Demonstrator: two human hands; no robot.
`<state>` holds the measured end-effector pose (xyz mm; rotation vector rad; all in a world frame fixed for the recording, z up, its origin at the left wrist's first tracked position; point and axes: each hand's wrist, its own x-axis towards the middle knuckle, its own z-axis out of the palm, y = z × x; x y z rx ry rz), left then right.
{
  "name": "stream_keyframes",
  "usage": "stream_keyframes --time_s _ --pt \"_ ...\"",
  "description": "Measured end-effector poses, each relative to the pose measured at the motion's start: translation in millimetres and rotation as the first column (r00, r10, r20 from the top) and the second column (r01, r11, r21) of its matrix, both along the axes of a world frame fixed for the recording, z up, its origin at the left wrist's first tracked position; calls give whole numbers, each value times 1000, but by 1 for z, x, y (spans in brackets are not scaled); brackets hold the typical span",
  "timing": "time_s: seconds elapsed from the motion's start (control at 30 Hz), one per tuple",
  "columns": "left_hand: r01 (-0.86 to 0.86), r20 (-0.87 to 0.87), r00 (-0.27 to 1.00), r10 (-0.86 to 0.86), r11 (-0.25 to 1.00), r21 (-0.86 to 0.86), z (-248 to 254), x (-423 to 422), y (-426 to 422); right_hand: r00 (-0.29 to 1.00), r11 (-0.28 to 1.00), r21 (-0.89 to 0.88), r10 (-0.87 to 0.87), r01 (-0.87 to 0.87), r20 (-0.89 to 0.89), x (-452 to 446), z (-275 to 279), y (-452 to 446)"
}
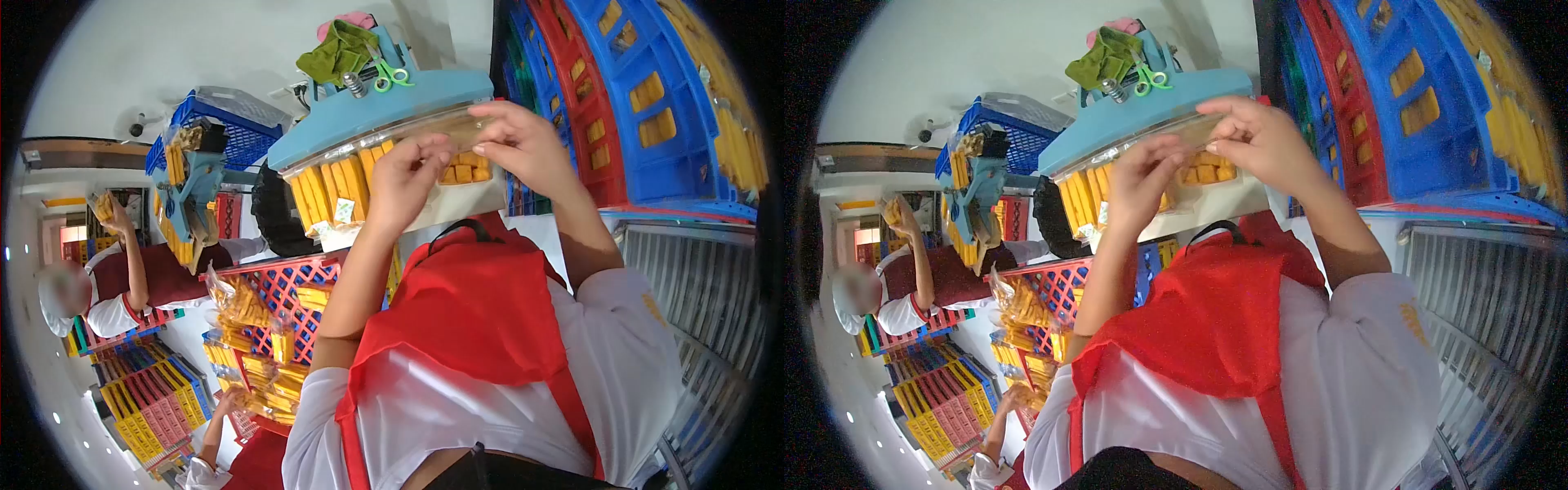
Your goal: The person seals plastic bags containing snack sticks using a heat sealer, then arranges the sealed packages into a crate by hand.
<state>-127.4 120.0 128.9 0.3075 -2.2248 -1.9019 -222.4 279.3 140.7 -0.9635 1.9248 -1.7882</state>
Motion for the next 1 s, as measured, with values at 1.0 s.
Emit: stream_keyframes --time_s 1.0 --pt "-145 129 989 78 729 669 -82 -23 -22 868 991 -118 111 -60 483 -23 -86 -34"
